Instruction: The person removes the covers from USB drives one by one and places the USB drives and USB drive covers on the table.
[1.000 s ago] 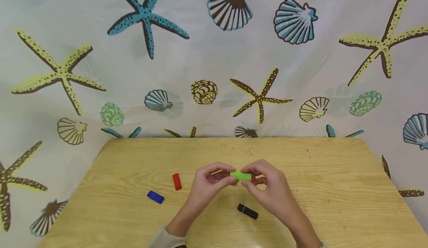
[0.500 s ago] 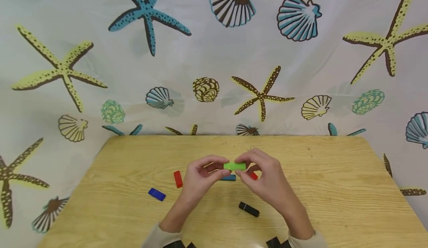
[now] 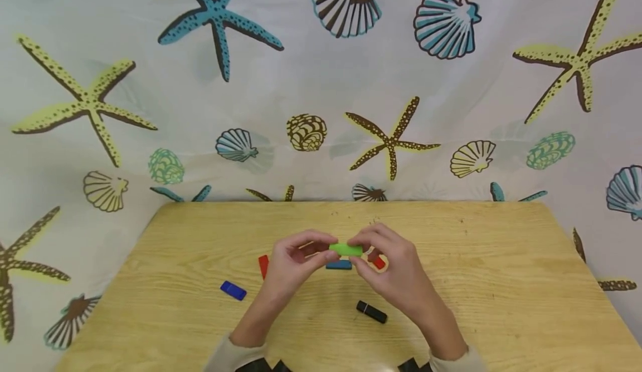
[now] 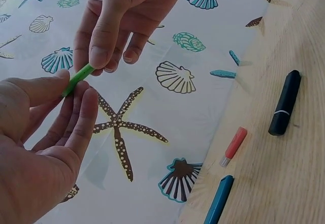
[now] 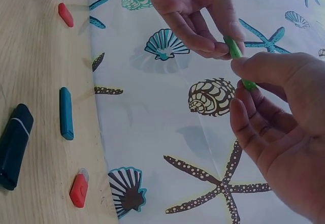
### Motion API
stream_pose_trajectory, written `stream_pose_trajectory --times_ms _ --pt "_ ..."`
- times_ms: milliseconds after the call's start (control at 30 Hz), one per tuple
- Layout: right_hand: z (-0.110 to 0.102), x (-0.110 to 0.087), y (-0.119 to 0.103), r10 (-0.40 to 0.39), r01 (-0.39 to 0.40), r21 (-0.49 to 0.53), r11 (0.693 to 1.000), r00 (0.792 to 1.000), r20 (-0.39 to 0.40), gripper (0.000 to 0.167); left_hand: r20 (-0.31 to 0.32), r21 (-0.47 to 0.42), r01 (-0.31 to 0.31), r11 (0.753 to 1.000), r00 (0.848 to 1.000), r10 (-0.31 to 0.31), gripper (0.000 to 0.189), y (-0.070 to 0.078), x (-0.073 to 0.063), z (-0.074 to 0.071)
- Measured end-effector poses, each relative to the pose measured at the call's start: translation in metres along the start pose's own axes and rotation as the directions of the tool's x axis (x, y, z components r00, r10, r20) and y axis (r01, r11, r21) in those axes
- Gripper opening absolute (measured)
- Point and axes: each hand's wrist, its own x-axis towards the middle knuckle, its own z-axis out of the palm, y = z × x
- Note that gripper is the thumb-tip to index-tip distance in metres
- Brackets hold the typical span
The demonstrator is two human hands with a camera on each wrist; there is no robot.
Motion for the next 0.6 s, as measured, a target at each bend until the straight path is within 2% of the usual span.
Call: stream_pose_trajectory --times_ms 233,600 --pt "0.0003 -0.0029 0.0050 -0.046 0.045 -0.047 0.998 0.999 -0.018 0.032 0.028 -0.008 0.011 1.000 1.000 -0.011 0.016 -0.0012 0.0012 0.0024" --pt "0.0006 -0.0043 0.0074 -0.075 0.077 -0.094 0.993 0.997 0.018 0.026 0.000 0.005 0.089 0.996 0.996 -0.089 0.018 -0.0017 0.0006 0.0010"
